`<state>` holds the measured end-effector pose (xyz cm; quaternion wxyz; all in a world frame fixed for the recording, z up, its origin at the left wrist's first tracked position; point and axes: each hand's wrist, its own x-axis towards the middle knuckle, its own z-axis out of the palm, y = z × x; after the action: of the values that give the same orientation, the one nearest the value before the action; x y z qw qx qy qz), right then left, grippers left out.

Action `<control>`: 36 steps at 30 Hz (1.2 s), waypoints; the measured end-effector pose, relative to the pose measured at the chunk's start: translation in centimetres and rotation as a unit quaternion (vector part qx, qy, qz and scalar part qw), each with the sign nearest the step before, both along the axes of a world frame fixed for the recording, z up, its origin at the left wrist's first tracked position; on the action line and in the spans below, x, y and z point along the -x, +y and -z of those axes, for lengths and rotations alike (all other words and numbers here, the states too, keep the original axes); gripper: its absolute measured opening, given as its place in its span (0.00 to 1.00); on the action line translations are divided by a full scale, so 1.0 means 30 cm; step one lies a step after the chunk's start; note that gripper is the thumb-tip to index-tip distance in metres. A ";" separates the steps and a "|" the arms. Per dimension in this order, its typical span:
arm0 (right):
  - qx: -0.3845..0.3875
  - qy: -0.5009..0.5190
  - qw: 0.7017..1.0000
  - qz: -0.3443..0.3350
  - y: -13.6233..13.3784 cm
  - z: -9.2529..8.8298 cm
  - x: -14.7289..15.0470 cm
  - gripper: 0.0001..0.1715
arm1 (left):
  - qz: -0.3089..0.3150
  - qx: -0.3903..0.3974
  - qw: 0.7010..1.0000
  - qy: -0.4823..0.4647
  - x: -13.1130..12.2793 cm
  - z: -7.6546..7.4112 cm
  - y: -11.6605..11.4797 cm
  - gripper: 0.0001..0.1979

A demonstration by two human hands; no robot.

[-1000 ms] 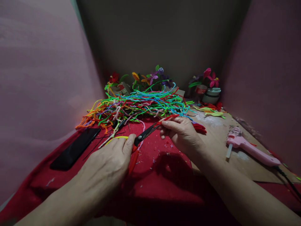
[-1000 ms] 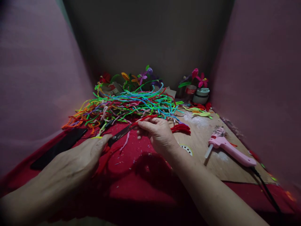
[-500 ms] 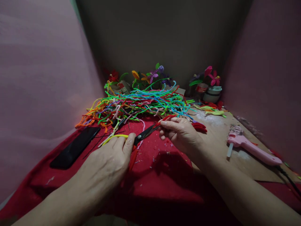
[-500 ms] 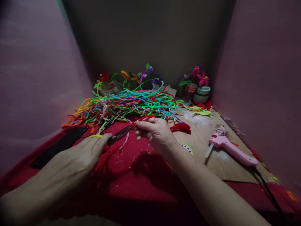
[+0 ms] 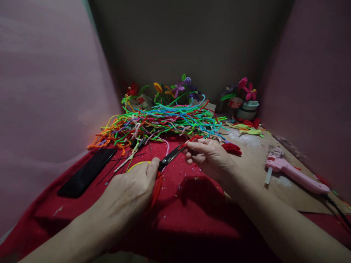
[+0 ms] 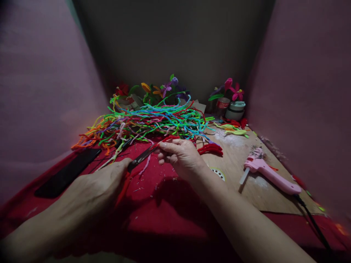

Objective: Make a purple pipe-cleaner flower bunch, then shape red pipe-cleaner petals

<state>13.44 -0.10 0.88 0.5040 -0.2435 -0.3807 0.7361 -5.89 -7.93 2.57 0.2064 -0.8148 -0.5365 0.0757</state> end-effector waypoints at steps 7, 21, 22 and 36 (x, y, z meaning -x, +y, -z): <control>0.001 -0.015 1.000 -0.001 0.003 0.001 -0.006 0.07 | -0.028 -0.010 0.999 0.031 -0.026 -0.007 0.014 0.22; 0.031 -0.009 0.999 0.013 0.018 0.021 -0.005 0.05 | -0.015 -0.036 0.999 0.038 -0.044 0.022 0.040 0.16; 0.032 -0.010 0.999 0.019 0.020 0.023 -0.004 0.05 | -0.016 -0.031 0.998 0.043 -0.048 0.020 0.041 0.16; -0.003 -0.016 1.000 0.025 0.027 0.041 -0.004 0.06 | 0.019 -0.042 0.997 0.058 -0.049 0.010 0.066 0.13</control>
<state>13.58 0.72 -0.36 0.5170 -0.2631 -0.3847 0.7180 -4.41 -5.97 2.26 0.2726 -0.8094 -0.5111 0.0964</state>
